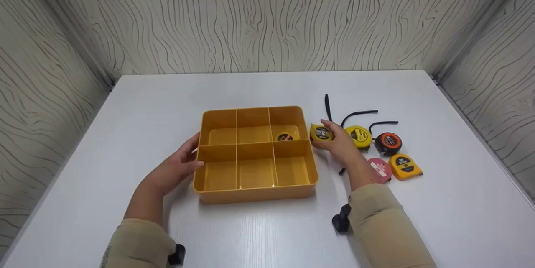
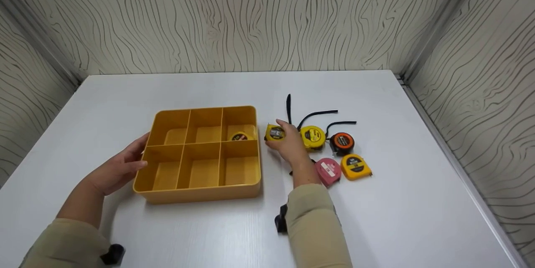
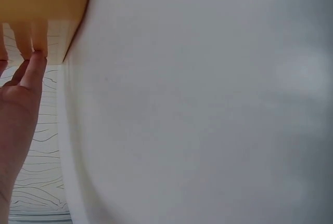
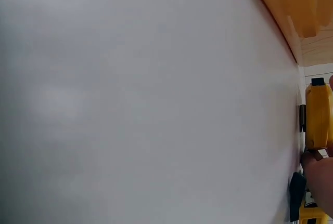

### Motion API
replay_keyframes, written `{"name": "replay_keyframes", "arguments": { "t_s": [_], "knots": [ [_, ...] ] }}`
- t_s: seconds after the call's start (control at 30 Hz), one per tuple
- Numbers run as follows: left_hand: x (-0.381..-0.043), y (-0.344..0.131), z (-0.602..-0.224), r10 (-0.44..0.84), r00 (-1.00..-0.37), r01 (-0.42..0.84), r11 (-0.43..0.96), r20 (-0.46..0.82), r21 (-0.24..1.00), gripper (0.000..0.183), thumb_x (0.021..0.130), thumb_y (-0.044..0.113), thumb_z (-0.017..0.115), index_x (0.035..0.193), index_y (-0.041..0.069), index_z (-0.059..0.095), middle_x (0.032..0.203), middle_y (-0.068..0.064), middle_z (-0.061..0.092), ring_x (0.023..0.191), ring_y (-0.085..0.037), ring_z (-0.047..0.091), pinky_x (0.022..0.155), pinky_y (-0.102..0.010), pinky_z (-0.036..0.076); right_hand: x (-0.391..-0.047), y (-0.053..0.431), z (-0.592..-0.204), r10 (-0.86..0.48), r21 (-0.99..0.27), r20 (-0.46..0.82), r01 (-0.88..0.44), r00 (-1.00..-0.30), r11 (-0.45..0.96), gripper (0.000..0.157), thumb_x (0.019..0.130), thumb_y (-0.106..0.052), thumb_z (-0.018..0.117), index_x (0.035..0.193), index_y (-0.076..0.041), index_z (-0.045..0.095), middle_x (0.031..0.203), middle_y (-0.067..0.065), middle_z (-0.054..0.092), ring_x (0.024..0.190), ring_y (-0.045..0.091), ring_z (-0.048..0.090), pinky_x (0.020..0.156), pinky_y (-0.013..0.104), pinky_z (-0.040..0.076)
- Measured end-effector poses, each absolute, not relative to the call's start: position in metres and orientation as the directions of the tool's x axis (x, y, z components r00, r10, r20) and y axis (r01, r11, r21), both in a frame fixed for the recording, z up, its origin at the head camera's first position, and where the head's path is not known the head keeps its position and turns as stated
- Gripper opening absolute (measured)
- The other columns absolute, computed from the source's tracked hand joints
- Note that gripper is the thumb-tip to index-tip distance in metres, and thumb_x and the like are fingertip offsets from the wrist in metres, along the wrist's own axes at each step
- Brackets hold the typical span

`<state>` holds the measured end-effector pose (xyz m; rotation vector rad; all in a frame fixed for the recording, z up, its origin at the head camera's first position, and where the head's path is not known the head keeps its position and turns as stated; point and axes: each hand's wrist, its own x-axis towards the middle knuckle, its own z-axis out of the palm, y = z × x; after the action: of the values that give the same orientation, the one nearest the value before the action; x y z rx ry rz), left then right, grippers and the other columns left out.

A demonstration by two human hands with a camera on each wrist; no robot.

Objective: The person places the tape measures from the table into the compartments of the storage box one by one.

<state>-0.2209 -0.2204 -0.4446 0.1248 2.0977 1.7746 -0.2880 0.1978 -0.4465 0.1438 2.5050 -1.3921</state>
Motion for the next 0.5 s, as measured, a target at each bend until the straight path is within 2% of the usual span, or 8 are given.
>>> {"name": "replay_keyframes", "arguments": {
  "t_s": [0.27,0.5],
  "knots": [
    [-0.2206,-0.221,-0.444,0.308,-0.922,-0.18,0.198,-0.235,0.964,0.081,0.083,0.025,0.066,0.145,0.035,0.015,0.151,0.006,0.014,0.136,-0.018,0.021,0.107,-0.042,0.023,-0.2867,0.1972,-0.4472,-0.052,-0.785,-0.253,0.174,-0.966,0.594,0.069,0.082,-0.029,0.067,0.142,-0.027,0.032,0.148,0.005,0.026,0.133,0.029,0.025,0.107,0.049,0.024],
    [-0.221,-0.2208,-0.4441,0.276,-0.925,-0.206,0.216,-0.262,0.954,0.081,0.081,0.027,0.068,0.144,0.039,0.018,0.15,0.01,0.016,0.136,-0.016,0.022,0.107,-0.041,0.024,-0.2863,0.1967,-0.4474,-0.04,-0.758,-0.251,0.17,-0.967,0.629,0.064,0.083,-0.027,0.066,0.139,-0.024,0.036,0.144,0.006,0.031,0.13,0.028,0.03,0.106,0.048,0.027]
  ]
}}
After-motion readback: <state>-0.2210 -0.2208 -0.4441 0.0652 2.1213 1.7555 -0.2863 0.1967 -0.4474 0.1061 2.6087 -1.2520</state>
